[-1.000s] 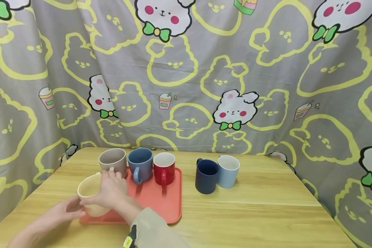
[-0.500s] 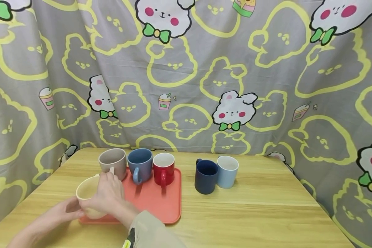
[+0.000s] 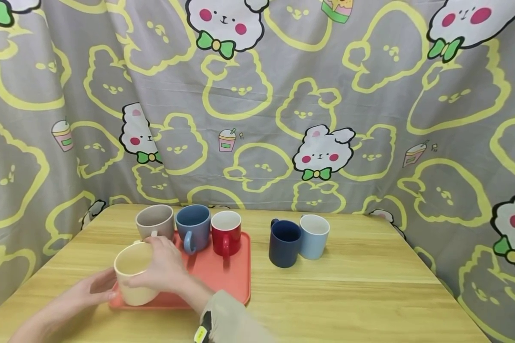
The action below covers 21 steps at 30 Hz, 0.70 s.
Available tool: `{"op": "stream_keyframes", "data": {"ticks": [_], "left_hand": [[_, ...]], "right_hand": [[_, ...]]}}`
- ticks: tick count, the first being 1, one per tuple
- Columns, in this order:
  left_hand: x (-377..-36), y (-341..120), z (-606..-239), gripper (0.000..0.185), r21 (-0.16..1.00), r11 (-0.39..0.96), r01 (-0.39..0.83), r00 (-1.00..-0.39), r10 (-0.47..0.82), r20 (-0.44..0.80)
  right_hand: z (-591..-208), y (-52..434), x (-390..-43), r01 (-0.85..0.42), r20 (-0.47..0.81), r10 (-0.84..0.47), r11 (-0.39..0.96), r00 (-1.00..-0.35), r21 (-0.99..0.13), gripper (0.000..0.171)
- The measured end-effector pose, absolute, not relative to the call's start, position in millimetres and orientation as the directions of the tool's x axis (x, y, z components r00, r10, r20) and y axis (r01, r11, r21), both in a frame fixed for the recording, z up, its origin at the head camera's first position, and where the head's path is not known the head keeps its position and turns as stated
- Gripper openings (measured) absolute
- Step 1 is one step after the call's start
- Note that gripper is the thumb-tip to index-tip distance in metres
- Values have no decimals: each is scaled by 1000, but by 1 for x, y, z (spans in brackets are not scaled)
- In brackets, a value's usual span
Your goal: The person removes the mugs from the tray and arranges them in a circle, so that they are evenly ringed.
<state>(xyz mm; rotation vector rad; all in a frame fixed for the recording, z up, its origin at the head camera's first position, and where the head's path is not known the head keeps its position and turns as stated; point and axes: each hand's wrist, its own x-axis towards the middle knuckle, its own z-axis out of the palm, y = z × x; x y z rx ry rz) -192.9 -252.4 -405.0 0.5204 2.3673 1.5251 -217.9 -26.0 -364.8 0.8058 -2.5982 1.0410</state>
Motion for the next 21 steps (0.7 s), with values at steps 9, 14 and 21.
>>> {"op": "stream_keyframes", "data": {"ticks": [9,14,21], "left_hand": [[-195,-251,-406,76,911,398,104,-902,424,-82],[-195,-251,-406,76,908,410,85,-909,406,-98],[-196,-252,-406,75,896,433,98,-908,407,-97]], "right_hand": [[-349,9,-213,-543,375,-405,480,-834,-689,75],[-340,30,-207,-516,351,-400,452,-846,-728,74],[-331,63,-197,-527,365,-406,429,-838,-734,74]]}}
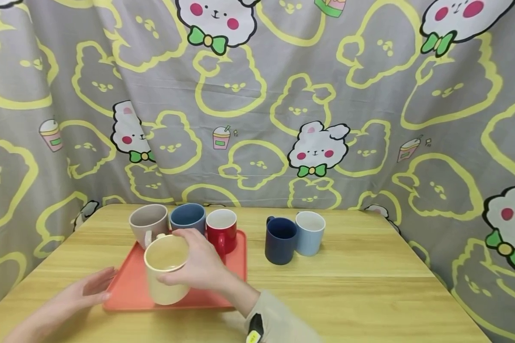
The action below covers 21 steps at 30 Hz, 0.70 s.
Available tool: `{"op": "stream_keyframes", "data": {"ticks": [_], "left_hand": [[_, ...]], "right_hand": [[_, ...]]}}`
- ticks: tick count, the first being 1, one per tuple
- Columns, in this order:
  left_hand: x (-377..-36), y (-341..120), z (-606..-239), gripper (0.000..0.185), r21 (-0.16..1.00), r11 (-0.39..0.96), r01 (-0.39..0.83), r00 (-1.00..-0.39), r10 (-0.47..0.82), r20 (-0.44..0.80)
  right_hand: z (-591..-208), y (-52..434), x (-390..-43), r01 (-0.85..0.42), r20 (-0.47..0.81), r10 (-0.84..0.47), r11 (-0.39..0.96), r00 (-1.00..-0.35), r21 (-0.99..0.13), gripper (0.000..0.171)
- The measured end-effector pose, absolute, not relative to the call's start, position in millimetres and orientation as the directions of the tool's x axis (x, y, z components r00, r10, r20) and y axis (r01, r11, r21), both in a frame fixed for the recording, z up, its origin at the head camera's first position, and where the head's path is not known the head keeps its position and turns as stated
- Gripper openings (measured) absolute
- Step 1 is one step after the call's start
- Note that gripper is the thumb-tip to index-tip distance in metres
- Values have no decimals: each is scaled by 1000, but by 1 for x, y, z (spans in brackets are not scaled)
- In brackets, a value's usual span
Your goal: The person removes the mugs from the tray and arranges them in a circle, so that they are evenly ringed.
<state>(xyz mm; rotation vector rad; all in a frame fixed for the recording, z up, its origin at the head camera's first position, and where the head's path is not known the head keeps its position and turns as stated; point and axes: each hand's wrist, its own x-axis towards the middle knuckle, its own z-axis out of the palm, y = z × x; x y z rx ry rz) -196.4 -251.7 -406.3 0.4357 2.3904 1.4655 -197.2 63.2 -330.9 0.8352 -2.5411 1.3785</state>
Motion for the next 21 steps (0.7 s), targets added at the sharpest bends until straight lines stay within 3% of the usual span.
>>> {"op": "stream_keyframes", "data": {"ticks": [10,21], "left_hand": [[-196,-253,-408,76,901,431,54,-906,401,-138],[-199,-255,-407,74,898,429,100,-901,422,-101]], "right_hand": [[-332,120,-189,-573,449,-361,427,-817,-700,76],[-338,184,-180,-559,515,-251,546,-820,-624,80]]}}
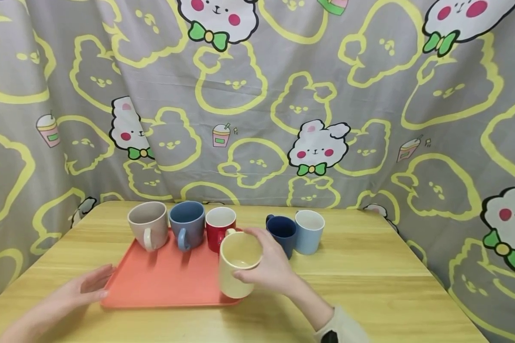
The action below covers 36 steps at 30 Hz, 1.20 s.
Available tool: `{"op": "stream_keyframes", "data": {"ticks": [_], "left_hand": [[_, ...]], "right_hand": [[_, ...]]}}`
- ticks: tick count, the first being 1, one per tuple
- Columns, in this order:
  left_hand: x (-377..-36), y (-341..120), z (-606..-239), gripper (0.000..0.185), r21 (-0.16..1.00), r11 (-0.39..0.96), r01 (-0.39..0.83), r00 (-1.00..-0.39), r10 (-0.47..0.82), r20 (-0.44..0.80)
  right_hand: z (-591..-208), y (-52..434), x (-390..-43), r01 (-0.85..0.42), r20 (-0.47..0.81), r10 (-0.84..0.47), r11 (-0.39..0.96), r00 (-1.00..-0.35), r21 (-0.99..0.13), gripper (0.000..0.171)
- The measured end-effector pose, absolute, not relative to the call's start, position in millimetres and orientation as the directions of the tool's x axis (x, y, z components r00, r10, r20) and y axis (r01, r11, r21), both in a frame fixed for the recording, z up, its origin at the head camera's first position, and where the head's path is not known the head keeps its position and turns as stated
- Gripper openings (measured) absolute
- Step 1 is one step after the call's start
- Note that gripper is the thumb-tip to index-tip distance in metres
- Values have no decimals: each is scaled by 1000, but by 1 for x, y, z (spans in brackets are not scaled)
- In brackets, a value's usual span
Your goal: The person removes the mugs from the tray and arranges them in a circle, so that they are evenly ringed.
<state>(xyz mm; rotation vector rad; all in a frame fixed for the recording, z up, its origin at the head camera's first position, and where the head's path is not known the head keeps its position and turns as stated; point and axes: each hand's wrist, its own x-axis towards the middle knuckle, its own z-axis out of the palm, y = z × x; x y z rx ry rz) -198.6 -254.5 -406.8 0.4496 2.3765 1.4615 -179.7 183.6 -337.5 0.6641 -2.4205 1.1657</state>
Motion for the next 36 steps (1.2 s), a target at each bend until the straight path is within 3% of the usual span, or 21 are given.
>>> {"op": "stream_keyframes", "data": {"ticks": [6,12,17,23,36], "left_hand": [[-199,-254,-406,74,898,435,75,-901,415,-126],[-201,-252,-407,75,896,439,71,-901,413,-131],[-203,-252,-407,77,893,450,18,-897,402,-185],[-202,-254,-406,78,885,466,-1,-893,397,-210],[-202,-255,-405,77,885,465,-5,-893,396,-213]], "right_hand": [[-346,221,-173,-540,536,-202,582,-820,-607,80],[-346,261,-159,-414,487,-87,666,-869,-620,81],[-347,291,-152,-345,486,-27,738,-874,-580,82],[-352,320,-153,-291,493,22,784,-870,-548,79],[-361,367,-171,-132,387,128,805,-913,-578,84]]}}
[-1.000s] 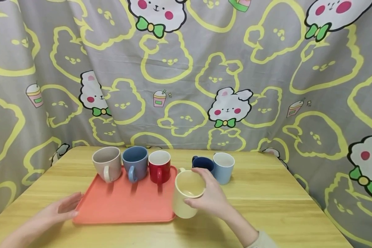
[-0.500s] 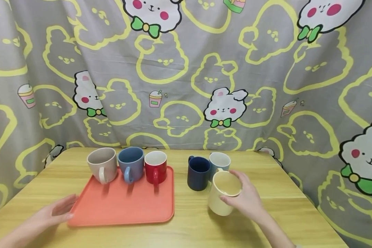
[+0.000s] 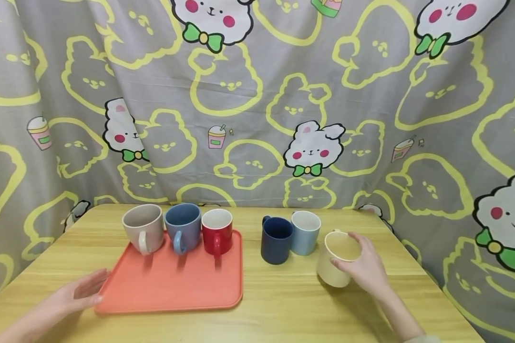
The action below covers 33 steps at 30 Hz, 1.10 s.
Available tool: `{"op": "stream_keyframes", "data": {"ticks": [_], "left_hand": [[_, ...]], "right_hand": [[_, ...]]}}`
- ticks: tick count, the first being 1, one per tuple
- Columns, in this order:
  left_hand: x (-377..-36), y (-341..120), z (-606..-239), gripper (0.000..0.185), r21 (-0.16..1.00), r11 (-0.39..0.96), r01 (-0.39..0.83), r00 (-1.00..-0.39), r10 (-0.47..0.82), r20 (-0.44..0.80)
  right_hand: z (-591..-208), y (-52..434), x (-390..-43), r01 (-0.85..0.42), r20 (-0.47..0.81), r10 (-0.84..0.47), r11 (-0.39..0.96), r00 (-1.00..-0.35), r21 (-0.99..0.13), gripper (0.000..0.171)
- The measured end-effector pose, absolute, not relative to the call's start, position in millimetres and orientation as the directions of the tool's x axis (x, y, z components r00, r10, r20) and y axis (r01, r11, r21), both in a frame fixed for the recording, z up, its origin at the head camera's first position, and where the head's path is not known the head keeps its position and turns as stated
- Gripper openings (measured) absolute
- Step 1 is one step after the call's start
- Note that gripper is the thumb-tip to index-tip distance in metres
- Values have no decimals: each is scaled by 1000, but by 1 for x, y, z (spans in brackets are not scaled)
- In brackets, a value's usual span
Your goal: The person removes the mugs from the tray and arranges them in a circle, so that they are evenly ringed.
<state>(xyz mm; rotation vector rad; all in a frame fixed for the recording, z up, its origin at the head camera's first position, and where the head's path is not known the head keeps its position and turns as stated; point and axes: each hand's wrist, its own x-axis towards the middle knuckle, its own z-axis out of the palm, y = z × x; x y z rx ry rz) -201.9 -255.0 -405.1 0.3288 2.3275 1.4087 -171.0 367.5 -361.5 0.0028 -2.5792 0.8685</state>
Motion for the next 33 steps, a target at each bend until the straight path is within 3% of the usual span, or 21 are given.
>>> {"op": "stream_keyframes", "data": {"ticks": [16,33], "left_hand": [[-203,-256,-408,76,894,448,5,-891,407,-200],[-201,-253,-405,77,885,466,2,-900,387,-202]], "right_hand": [[-379,385,-206,-70,357,184,804,-916,-591,86],[-378,380,-214,-52,310,185,781,-932,-623,89]]}}
